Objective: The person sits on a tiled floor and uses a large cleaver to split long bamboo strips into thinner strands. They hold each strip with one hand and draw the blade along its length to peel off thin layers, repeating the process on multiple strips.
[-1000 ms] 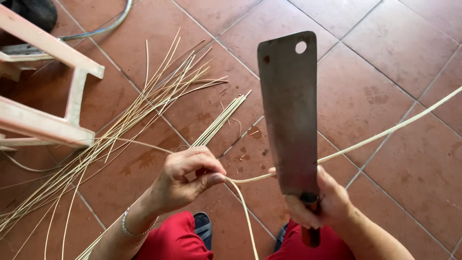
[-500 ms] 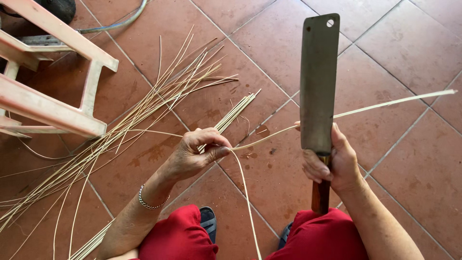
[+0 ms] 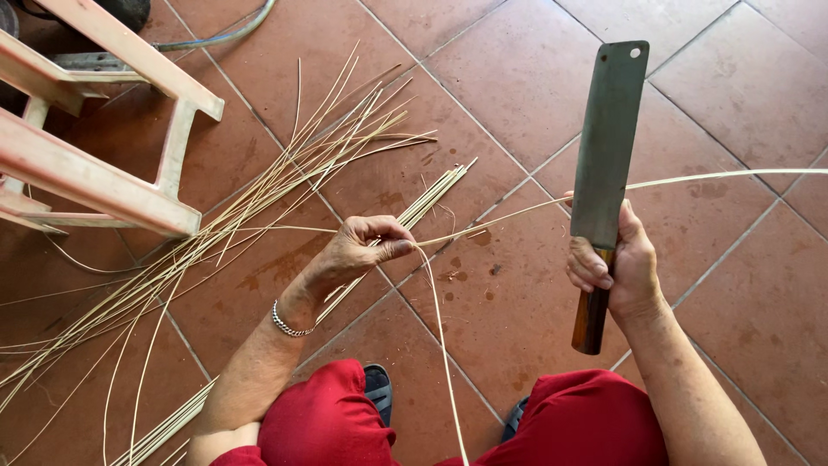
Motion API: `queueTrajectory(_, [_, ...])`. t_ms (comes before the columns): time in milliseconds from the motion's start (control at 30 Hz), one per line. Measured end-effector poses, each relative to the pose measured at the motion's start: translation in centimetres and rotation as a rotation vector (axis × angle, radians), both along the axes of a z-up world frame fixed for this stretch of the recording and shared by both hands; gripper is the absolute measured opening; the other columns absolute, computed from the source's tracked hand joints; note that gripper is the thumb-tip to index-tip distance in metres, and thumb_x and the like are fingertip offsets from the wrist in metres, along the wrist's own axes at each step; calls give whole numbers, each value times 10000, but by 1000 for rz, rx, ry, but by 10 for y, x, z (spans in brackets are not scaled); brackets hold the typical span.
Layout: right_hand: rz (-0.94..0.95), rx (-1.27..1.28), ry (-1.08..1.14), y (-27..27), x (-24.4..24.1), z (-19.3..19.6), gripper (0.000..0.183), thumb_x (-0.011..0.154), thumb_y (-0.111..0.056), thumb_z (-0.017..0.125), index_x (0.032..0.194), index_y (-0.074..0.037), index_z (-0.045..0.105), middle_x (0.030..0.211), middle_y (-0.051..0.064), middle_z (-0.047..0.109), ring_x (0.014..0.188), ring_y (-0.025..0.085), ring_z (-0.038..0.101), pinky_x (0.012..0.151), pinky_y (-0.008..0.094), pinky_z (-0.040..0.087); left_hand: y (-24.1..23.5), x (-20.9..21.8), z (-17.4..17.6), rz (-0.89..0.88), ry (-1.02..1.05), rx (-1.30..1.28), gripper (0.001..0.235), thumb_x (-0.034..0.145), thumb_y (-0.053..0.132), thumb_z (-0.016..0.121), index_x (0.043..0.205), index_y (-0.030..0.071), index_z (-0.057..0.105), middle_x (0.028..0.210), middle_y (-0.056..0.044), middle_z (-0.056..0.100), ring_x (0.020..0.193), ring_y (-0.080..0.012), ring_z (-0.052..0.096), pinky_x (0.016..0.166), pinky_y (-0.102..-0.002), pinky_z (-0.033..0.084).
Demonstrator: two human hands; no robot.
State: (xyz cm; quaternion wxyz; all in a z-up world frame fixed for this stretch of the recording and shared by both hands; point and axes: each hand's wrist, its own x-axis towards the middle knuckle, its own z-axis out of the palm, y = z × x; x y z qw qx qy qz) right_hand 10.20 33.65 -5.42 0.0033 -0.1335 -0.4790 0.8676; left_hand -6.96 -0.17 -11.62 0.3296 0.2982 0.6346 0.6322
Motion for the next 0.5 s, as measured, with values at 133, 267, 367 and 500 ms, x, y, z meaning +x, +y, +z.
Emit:
queueTrajectory(133, [-51, 53, -8, 3, -4, -3, 616, 1144, -545, 226, 1343, -64, 555, 485, -52, 348, 345, 51, 285, 347, 226, 296, -1, -7, -7, 16, -61, -25, 144, 917, 160, 782, 996, 39, 782, 833, 66, 650, 795, -29, 563, 690, -203, 481])
queueTrajectory(267, [-95, 142, -65, 6, -3, -8, 590, 1128, -541, 215, 1309, -87, 544, 493, -52, 349, 345, 57, 278, 358, 238, 295, -5, -8, -20, 25, -71, -54, 157, 913, 170, 785, 1002, 41, 788, 836, 65, 666, 794, -26, 574, 689, -195, 494])
queueTrajectory(367, [-123, 156, -70, 10, -6, -12, 598, 1131, -555, 193, 1296, -98, 541, 503, -57, 347, 353, 56, 276, 377, 239, 298, -7, -17, -30, 36, -96, -52, 168, 905, 177, 792, 1003, 40, 791, 829, 56, 679, 792, -32, 587, 689, -198, 502])
queueTrajectory(500, [-130, 160, -82, 15, -9, -17, 594, 1133, -558, 184, 1288, -105, 536, 511, -55, 349, 360, 62, 275, 394, 250, 310, -8, -24, -44, 2, -70, -8, 179, 912, 194, 792, 1008, 44, 784, 856, 63, 674, 822, -25, 591, 721, -193, 516])
